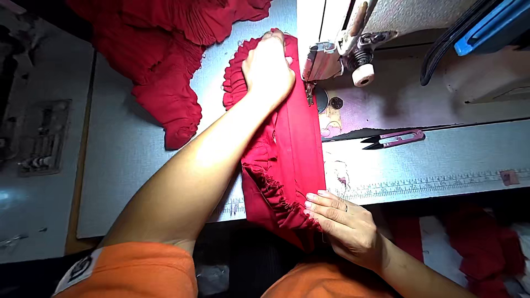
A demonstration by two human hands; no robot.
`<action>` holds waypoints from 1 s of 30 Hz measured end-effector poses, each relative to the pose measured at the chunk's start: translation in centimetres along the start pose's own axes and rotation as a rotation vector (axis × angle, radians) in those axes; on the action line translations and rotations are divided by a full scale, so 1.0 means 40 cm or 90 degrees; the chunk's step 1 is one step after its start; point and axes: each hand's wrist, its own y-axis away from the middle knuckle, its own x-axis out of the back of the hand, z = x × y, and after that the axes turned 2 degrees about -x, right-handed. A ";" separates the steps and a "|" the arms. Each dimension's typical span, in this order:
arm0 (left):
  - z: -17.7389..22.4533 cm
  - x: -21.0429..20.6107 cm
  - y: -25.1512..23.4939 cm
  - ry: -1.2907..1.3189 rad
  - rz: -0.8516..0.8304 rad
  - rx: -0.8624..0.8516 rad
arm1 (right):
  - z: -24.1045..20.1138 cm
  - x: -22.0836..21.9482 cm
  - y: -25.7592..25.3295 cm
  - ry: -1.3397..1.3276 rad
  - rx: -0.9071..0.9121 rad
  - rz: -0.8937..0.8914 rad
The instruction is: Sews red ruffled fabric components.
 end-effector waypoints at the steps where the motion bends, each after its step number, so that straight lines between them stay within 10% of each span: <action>1: 0.002 -0.007 0.002 -0.009 0.009 -0.013 | -0.001 -0.001 0.000 0.003 -0.001 0.002; 15: -0.041 -0.022 0.026 -0.045 0.098 -0.280 | -0.007 -0.013 0.007 0.017 0.004 0.031; 30: -0.063 0.053 0.112 -0.128 -0.284 -0.175 | -0.008 -0.001 0.009 0.026 0.009 0.005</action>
